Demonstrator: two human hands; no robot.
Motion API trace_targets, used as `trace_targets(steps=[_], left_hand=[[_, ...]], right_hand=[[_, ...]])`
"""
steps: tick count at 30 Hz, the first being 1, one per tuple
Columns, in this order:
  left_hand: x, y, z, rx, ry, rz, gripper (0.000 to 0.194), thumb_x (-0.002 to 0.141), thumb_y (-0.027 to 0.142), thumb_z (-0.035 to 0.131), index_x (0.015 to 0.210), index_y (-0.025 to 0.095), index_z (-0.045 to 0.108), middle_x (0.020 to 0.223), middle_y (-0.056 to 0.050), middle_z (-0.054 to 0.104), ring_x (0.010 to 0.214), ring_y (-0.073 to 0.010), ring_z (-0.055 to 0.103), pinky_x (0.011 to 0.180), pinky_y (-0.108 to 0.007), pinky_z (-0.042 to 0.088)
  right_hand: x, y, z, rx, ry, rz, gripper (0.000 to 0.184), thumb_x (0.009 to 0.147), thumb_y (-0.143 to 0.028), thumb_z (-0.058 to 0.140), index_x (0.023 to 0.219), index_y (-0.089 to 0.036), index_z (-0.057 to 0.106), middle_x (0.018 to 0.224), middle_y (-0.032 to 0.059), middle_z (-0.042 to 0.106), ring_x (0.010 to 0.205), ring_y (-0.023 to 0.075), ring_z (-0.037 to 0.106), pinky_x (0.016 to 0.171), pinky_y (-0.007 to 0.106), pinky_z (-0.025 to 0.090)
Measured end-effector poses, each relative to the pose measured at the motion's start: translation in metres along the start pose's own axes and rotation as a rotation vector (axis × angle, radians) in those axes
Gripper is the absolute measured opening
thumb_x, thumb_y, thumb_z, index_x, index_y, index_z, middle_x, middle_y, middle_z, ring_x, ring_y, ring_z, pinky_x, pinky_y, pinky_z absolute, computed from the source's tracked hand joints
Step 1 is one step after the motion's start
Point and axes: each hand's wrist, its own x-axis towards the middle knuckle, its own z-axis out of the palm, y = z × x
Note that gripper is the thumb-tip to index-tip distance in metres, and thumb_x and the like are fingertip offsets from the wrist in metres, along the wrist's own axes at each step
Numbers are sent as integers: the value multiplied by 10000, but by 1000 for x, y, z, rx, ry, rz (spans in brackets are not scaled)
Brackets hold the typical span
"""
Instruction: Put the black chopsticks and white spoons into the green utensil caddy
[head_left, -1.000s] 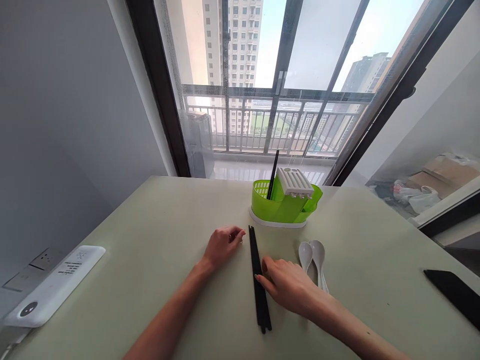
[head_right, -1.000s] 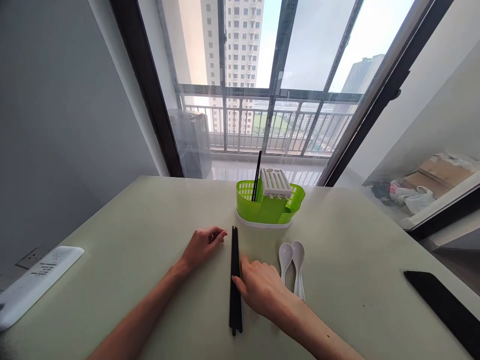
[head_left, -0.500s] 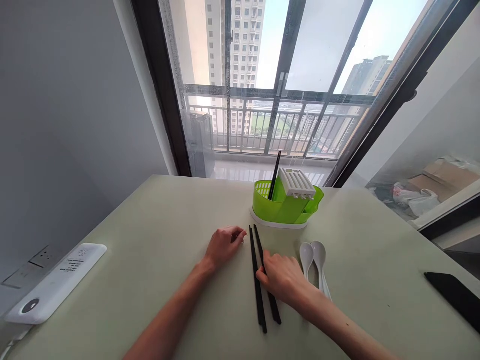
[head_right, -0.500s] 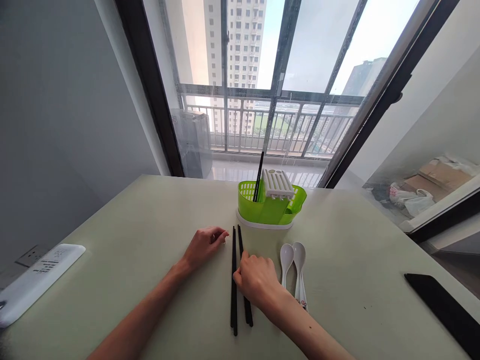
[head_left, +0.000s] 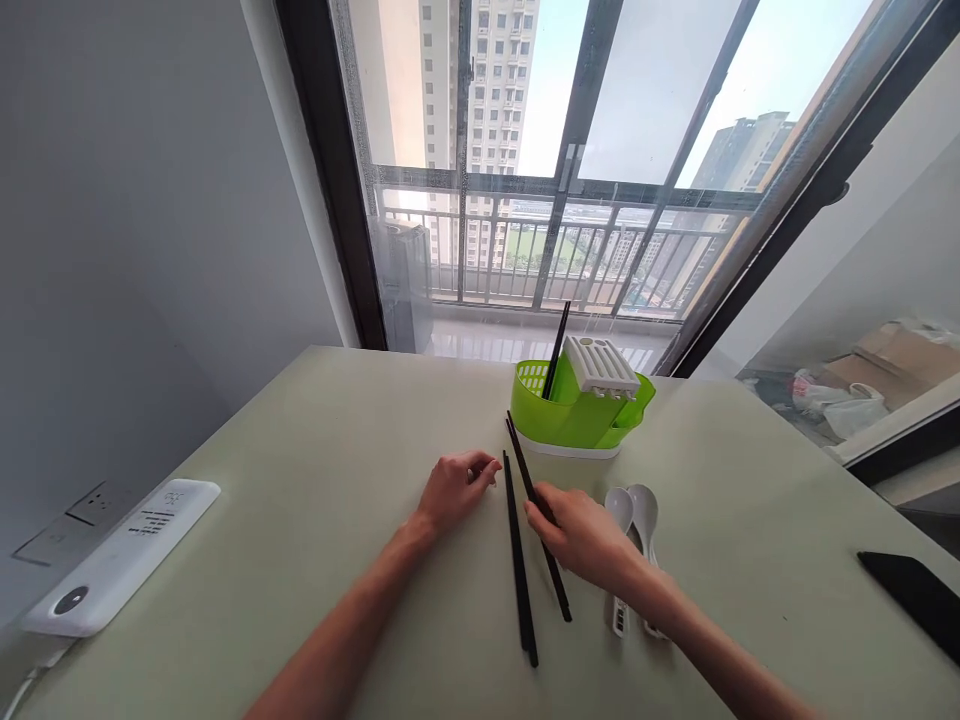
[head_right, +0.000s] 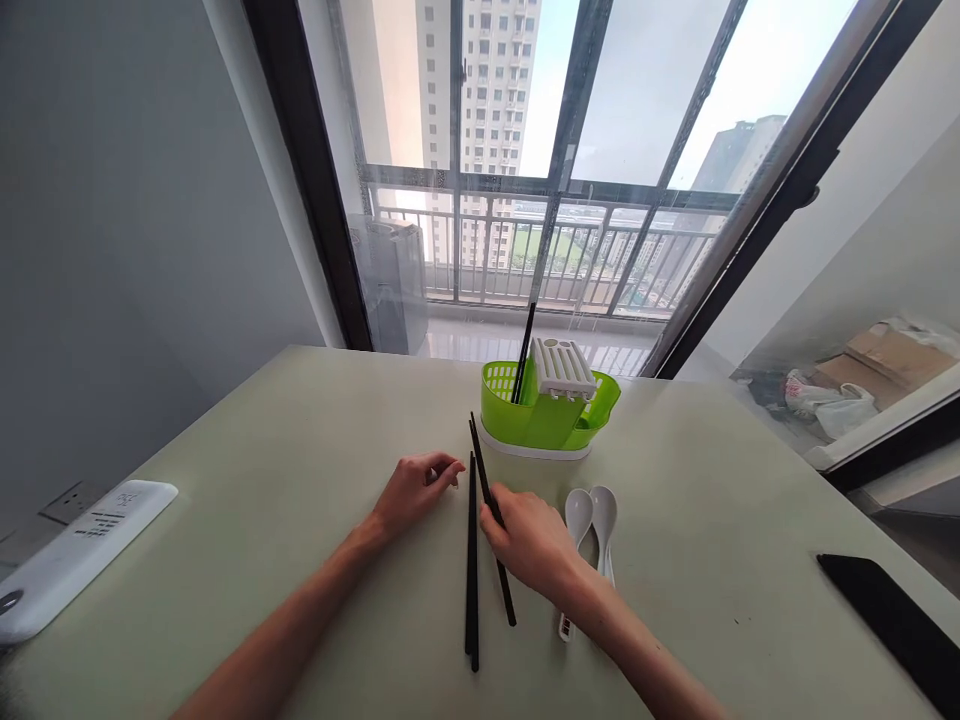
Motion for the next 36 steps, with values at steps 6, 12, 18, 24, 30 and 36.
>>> trace_targets(steps=[6, 12, 18, 24, 30, 36], left_hand=[[-2, 16, -4, -241, -96, -5, 450, 994, 540, 489, 955, 197, 777, 899, -20, 781, 788, -154, 667, 690, -232, 477], [-5, 17, 0, -281, -107, 59, 337, 931, 473, 643, 1168, 266, 763, 1084, -5, 787, 909, -173, 686, 817, -260, 519], [-4, 9, 2, -242, -54, 62, 226, 899, 437, 698, 973, 271, 832, 955, -6, 799, 885, -195, 710, 861, -293, 525], [-1, 2, -3, -221, -52, 39, 210, 877, 426, 728, 1000, 294, 835, 989, -13, 806, 904, -204, 726, 864, -299, 531], [1, -1, -6, -145, -67, 38, 228, 883, 452, 709, 981, 291, 837, 968, -11, 815, 905, -220, 712, 871, -315, 535], [1, -1, -8, -170, -61, 36, 191, 892, 415, 708, 995, 313, 833, 998, 9, 815, 951, -211, 727, 896, -298, 538]], right_hand=[[13, 0, -30, 553, 387, -210, 370, 1033, -490, 445, 759, -243, 475, 644, -34, 577, 574, 145, 549, 595, 261, 386], [26, 2, -24, 700, 403, -290, 324, 1027, -454, 496, 818, -223, 585, 773, -9, 605, 592, 125, 556, 577, 247, 416], [36, -2, -13, 725, 344, -352, 318, 1026, -461, 508, 890, -211, 651, 823, -5, 596, 605, 113, 565, 572, 230, 439], [40, -7, -24, 633, 367, -337, 314, 1029, -435, 502, 911, -196, 669, 824, 2, 608, 635, 123, 576, 609, 232, 453], [42, -17, -47, 565, 471, -379, 338, 1032, -418, 495, 774, -216, 579, 770, -16, 562, 630, 125, 548, 616, 236, 422], [42, -28, -77, 535, 614, -385, 287, 1024, -426, 515, 820, -232, 573, 783, -17, 605, 598, 115, 532, 615, 245, 411]])
